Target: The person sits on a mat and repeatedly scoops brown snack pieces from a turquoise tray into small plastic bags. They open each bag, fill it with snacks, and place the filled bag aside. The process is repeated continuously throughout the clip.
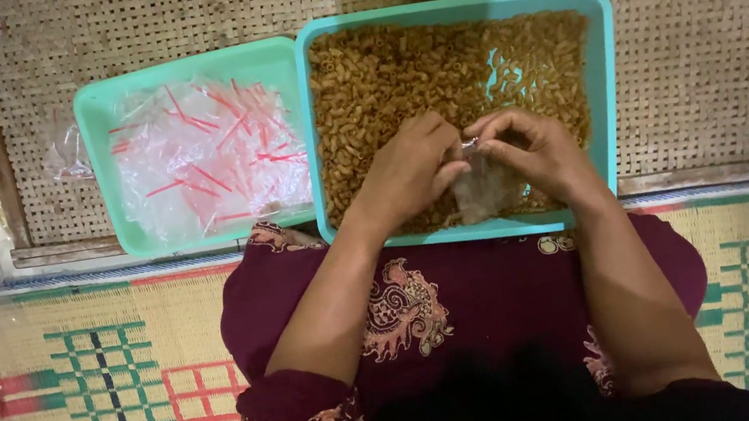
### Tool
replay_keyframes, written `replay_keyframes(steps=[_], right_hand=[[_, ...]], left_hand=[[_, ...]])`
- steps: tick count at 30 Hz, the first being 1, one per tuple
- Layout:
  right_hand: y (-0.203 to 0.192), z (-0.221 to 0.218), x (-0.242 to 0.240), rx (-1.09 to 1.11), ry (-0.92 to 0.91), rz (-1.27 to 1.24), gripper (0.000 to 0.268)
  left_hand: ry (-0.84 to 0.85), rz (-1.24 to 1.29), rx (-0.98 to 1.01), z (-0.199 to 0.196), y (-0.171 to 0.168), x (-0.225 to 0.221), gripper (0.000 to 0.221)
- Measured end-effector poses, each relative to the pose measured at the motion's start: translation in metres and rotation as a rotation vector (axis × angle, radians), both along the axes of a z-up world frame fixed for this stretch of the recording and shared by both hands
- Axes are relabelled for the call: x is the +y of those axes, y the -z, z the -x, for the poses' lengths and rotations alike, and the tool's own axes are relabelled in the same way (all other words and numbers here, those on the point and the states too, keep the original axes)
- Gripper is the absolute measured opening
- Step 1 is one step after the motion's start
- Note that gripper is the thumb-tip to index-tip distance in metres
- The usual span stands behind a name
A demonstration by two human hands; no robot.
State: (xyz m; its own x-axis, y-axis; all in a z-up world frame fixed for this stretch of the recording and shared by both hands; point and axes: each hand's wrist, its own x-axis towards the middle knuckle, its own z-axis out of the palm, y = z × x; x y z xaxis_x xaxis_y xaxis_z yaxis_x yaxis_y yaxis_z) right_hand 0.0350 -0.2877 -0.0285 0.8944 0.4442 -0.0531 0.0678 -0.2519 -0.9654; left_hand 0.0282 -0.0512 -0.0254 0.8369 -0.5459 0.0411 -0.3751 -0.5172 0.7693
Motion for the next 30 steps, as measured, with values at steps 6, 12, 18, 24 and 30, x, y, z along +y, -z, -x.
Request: replay_keyframes(steps=[6,12,18,24,30], right_hand=[[-0.009,0.003,-0.002,0.231,0.001,-0.119,0.007],[0.066,0.007,-0.048,0.358,-0.121,-0.482,0.016],[0.015,0.0,-0.026,0.319,-0.182,-0.636,0.023],[-0.008,-0.004,-0.013,0.093,0.004,-0.22,0.008],[-0.005,-0.012,0.001,-0.169,0.171,-0.094,0.015]], left_hand=[[-0.044,0.223,0.158,-0.006,-0.006,-0.002,0.014],[0.063,0.637,0.403,-0.005,-0.024,-0.001,0.017],[0.179,0.837,0.54,0.006,-0.028,-0.011,0.008],[0.122,0.166,-0.304,0.0,-0.023,-0.004,0.012],[0.014,-0.117,-0.676,-0.005,-0.042,-0.001,0.008]])
